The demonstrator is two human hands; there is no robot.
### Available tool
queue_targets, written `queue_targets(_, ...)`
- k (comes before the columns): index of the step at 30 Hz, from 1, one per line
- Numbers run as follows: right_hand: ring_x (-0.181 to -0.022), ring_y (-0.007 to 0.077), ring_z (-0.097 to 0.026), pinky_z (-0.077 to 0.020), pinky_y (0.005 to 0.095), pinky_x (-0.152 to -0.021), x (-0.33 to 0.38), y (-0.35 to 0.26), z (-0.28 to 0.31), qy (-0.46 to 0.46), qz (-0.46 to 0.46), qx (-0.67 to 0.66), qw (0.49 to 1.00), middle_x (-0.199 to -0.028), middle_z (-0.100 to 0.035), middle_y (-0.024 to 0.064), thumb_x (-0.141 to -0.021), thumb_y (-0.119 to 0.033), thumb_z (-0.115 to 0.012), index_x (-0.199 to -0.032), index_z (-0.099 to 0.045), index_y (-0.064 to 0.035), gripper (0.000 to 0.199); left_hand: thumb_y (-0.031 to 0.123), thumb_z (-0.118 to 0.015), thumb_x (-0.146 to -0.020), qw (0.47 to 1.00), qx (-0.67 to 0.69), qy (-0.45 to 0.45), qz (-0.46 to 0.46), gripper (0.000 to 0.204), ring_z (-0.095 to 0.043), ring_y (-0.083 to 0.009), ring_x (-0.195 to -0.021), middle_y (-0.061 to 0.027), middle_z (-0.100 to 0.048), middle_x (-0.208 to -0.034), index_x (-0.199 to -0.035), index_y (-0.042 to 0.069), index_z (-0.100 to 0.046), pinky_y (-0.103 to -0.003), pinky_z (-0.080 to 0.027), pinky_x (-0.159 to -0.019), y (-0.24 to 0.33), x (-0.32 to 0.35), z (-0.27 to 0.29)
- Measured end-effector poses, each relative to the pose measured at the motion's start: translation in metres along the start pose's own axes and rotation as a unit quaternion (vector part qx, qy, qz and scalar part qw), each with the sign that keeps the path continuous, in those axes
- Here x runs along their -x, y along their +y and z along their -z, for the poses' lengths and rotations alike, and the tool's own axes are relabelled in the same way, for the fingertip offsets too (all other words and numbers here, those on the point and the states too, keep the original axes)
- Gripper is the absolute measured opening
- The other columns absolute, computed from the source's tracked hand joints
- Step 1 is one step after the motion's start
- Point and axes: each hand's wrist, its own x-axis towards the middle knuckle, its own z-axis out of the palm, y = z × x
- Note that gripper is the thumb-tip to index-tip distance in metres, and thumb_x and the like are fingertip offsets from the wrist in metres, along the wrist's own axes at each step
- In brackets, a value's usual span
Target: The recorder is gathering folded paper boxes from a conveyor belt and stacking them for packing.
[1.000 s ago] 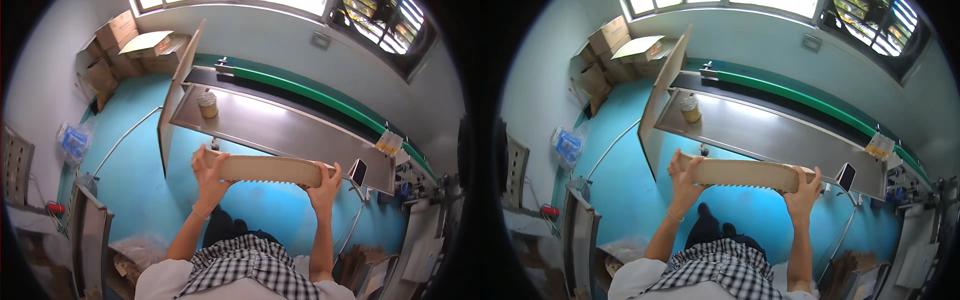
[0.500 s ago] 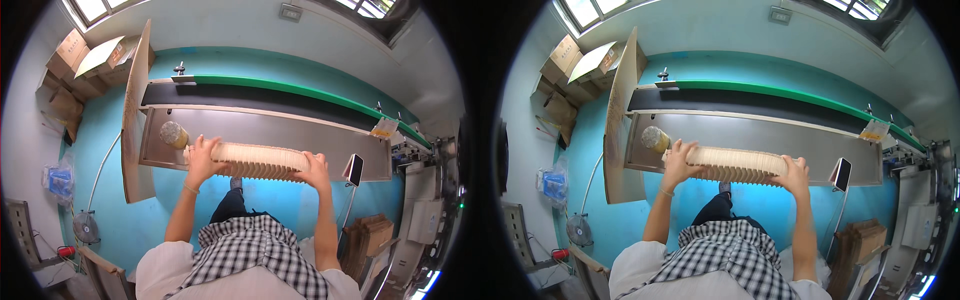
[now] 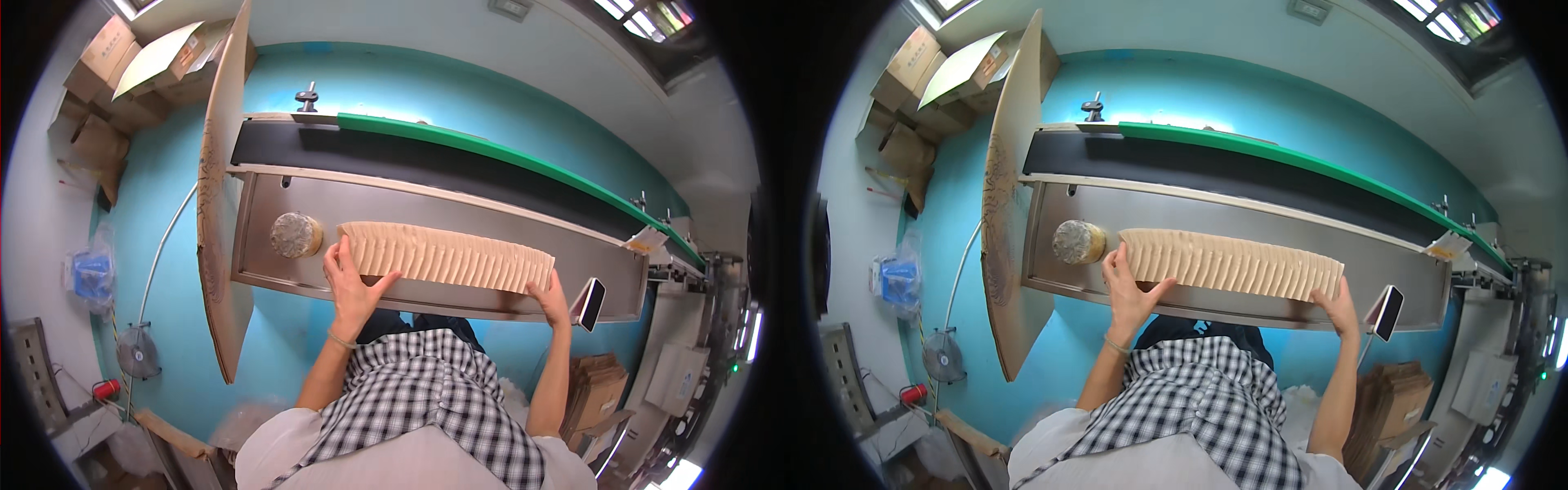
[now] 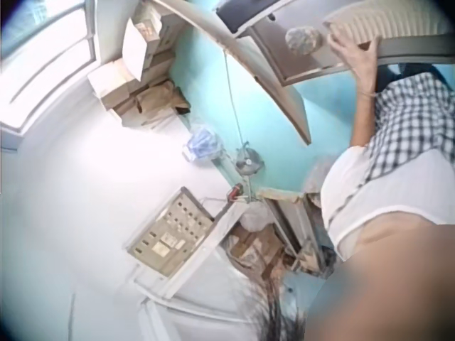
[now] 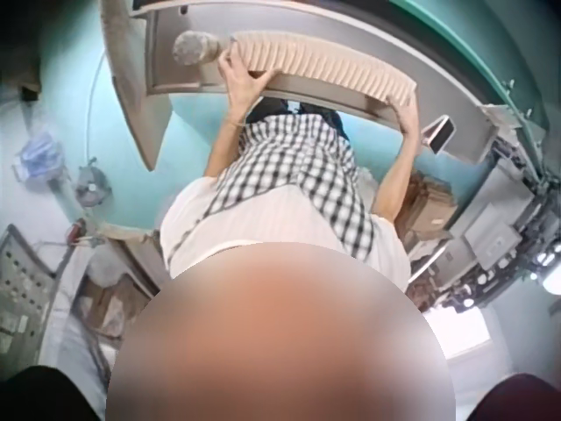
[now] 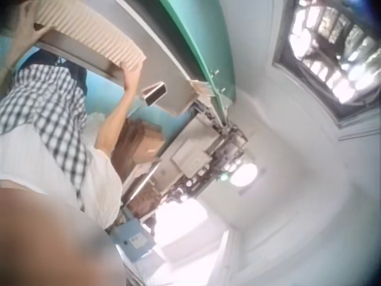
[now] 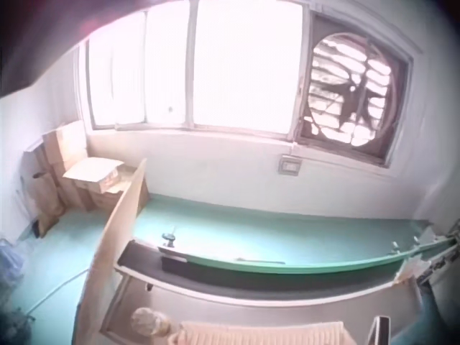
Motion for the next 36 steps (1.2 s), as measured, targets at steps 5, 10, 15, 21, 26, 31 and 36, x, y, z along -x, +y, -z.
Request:
queue_targets(5,-0.108,0.0187,-0.062,-0.0502,0.0341,-0.094,-0.022,-0.028,-0.04,0.018,0.03,0.08,0.996,-0.121,-0.062,0.0105,-0.084,-0.028,-0.081,-0.137,-0.044,-0.0023,0.068,0.041,-0.088,-0.072,0.997,0.048,-0.01,0.059,0.095,-0.042,-0.0398,-0.124,-0.0212,-0.041,-0.134,-0.145,0.002,-0.04,-0.052,-0.037,-0.101,-0.018,-0.006,-0.007)
queue_targets(10,-0.106,0.0182,-0.063,-0.0505,0.0335,-0.091,-0.05,-0.041,-0.049,0.065,0.032,0.024,0.997,-0.111,-0.066,0.0096,-0.09,-0.035,-0.074,-0.127,-0.054,0.0005,0.055,0.021,-0.073,-0.088,0.969,-0.237,0.065,-0.019,0.061,-0.04,-0.0385,-0.133,-0.0199,-0.04,-0.148,-0.141,0.006,-0.048,-0.052,-0.03,-0.106,0.018,-0.009,-0.01)
queue_targets(15,-0.092,0.0192,-0.064,-0.0507,0.0349,-0.081,-0.071,-0.015,-0.024,0.145,0.042,0.118,0.982,-0.101,-0.068,0.017,-0.097,-0.046,-0.063,-0.108,-0.064,0.0003,0.047,0.016,-0.074,-0.085,0.992,-0.046,0.01,-0.116,0.055,-0.039,-0.0388,-0.135,-0.0204,-0.046,-0.142,-0.136,0.007,-0.053,-0.051,-0.031,-0.108,0.07,-0.022,-0.056)
queue_targets(21,-0.079,0.0155,-0.063,-0.051,0.0339,-0.071,-0.086,-0.013,-0.032,0.12,0.017,0.073,0.99,-0.085,-0.067,0.0132,-0.098,-0.047,-0.062,-0.104,-0.065,-0.0005,0.047,0.025,-0.081,-0.077,0.926,0.082,-0.213,-0.299,0.064,-0.043,-0.0366,-0.133,-0.0184,-0.048,-0.141,-0.133,0.01,-0.055,-0.05,-0.033,-0.107,0.171,-0.078,-0.136)
queue_targets(26,-0.09,0.0111,-0.063,-0.0532,0.0288,-0.078,-0.081,-0.02,-0.023,0.038,-0.129,-0.2,0.971,-0.101,-0.07,0.0045,-0.1,-0.031,-0.063,-0.114,-0.065,-0.0017,0.033,0.055,-0.081,-0.071,0.847,-0.005,-0.373,-0.379,0.077,-0.056,-0.0357,-0.12,-0.0197,-0.06,-0.128,-0.131,0.013,-0.06,-0.048,-0.043,-0.098,0.188,-0.126,-0.205)
queue_targets(31,-0.093,0.0138,-0.066,-0.0549,0.0315,-0.08,-0.12,-0.012,0.002,0.074,-0.063,-0.134,0.986,-0.107,-0.07,0.0083,-0.093,-0.014,-0.07,-0.114,-0.064,0.0008,0.027,0.06,-0.077,-0.075,0.818,0.0,-0.491,-0.3,0.065,-0.067,-0.0362,-0.094,-0.0171,-0.069,-0.096,-0.112,0.007,-0.065,-0.042,-0.054,-0.083,0.179,-0.138,-0.22)
queue_targets(36,-0.081,0.0127,-0.066,-0.0539,0.0269,-0.069,-0.149,-0.015,-0.012,0.11,-0.122,-0.328,0.93,-0.093,-0.065,0.006,-0.1,-0.035,-0.062,-0.111,-0.055,-0.0056,0.033,0.06,-0.079,-0.071,0.837,0.044,-0.469,-0.279,0.068,-0.067,-0.0356,-0.096,-0.0158,-0.068,-0.097,-0.108,0.006,-0.064,-0.044,-0.054,-0.081,0.178,-0.136,-0.211)
